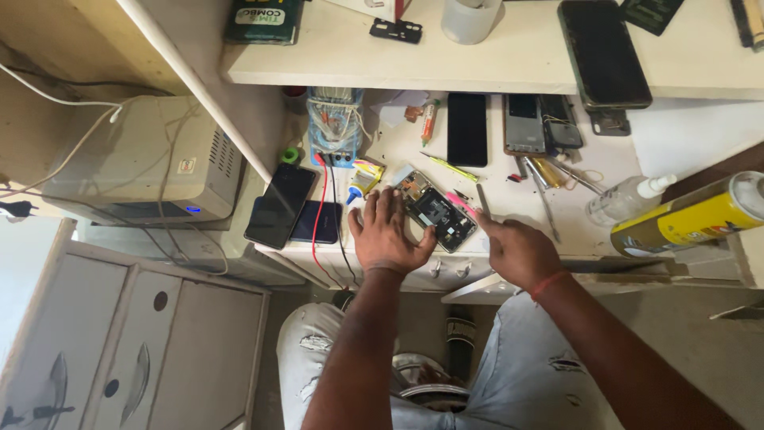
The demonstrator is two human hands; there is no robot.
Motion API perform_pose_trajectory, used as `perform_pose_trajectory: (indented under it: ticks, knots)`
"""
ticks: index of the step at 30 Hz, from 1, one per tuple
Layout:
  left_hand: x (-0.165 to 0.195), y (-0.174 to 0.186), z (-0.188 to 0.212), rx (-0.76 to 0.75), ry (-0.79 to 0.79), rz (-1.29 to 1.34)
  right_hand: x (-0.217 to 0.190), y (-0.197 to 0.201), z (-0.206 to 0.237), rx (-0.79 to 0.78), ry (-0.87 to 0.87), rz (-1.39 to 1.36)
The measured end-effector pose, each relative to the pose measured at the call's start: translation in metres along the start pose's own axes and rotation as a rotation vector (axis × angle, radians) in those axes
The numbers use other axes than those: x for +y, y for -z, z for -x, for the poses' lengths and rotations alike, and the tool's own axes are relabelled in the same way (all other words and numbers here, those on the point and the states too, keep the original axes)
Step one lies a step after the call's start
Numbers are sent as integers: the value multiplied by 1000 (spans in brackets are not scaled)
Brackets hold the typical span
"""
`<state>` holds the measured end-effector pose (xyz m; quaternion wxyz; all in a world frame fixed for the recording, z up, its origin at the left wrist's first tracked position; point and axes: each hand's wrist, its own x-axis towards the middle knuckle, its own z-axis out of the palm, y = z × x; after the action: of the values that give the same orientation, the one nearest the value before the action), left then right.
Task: The person works on a disassembled smartphone at a repair bench, holding the phone frame with one hand while using tweezers to pick at components on the exposed board. They then use a pink brush to sweep across the board and continue manipulating the phone with both hands.
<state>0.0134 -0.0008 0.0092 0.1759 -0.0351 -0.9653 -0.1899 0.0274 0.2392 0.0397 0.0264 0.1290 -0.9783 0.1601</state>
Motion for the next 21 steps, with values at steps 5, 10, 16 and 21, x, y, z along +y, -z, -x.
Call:
perform_pose_trajectory:
  ticks: [5,10,16,21]
  knots:
    - [0,-2,-1,-23,15,8,14,6,26,4,-6,16]
    - [0,-2,-2,-48,25,-8,24,8,52,-44,-55,1]
    - [1,-1,-2,-44,26,-14,7,-2,75,95,115,-102]
    - [0,-3,-2,-30,15,-13,2,-5,70,36,-23,-53]
